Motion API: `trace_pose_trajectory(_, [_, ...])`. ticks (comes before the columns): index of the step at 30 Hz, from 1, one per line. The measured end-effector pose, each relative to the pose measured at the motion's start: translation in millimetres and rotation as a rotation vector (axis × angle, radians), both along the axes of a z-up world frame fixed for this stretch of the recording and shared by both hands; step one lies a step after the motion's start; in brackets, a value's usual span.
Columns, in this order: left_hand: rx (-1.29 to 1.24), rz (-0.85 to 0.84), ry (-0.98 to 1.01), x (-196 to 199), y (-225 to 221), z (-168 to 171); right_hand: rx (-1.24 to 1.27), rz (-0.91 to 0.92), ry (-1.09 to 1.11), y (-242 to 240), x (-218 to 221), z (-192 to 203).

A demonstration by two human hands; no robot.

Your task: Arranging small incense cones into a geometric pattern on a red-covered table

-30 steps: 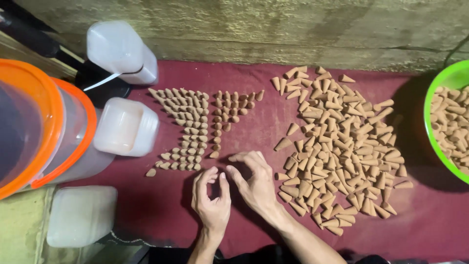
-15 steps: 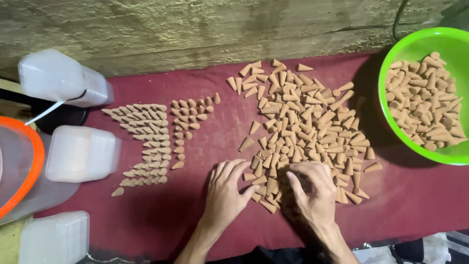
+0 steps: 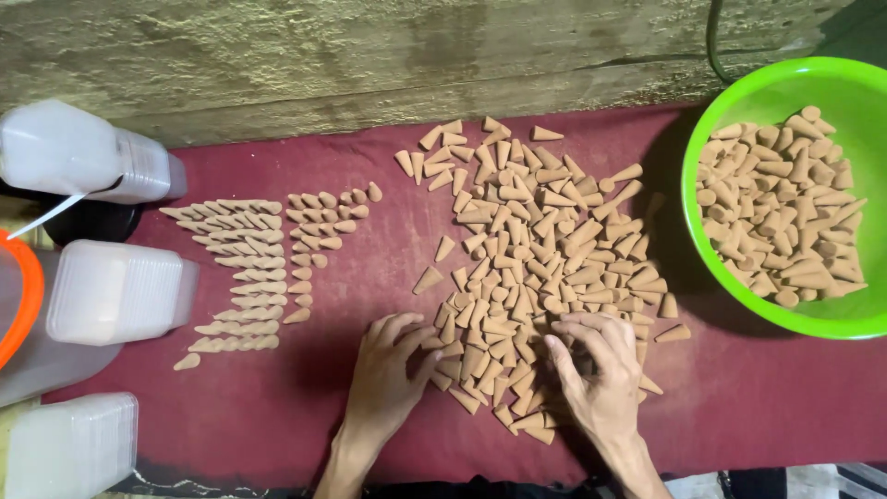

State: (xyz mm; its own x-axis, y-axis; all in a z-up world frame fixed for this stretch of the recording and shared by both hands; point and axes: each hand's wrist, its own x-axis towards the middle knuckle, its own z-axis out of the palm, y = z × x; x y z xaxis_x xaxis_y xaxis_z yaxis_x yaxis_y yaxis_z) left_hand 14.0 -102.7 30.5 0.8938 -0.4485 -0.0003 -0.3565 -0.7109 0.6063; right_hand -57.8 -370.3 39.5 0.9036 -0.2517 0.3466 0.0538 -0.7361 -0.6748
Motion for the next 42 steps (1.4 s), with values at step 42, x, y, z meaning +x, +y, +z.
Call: trace_pose_trajectory(42, [-0.178,-0.295,-0.312,-34.4,-140.2,-0.5,0.053,-0.378,0.332,-6.0,-35.9,9.6])
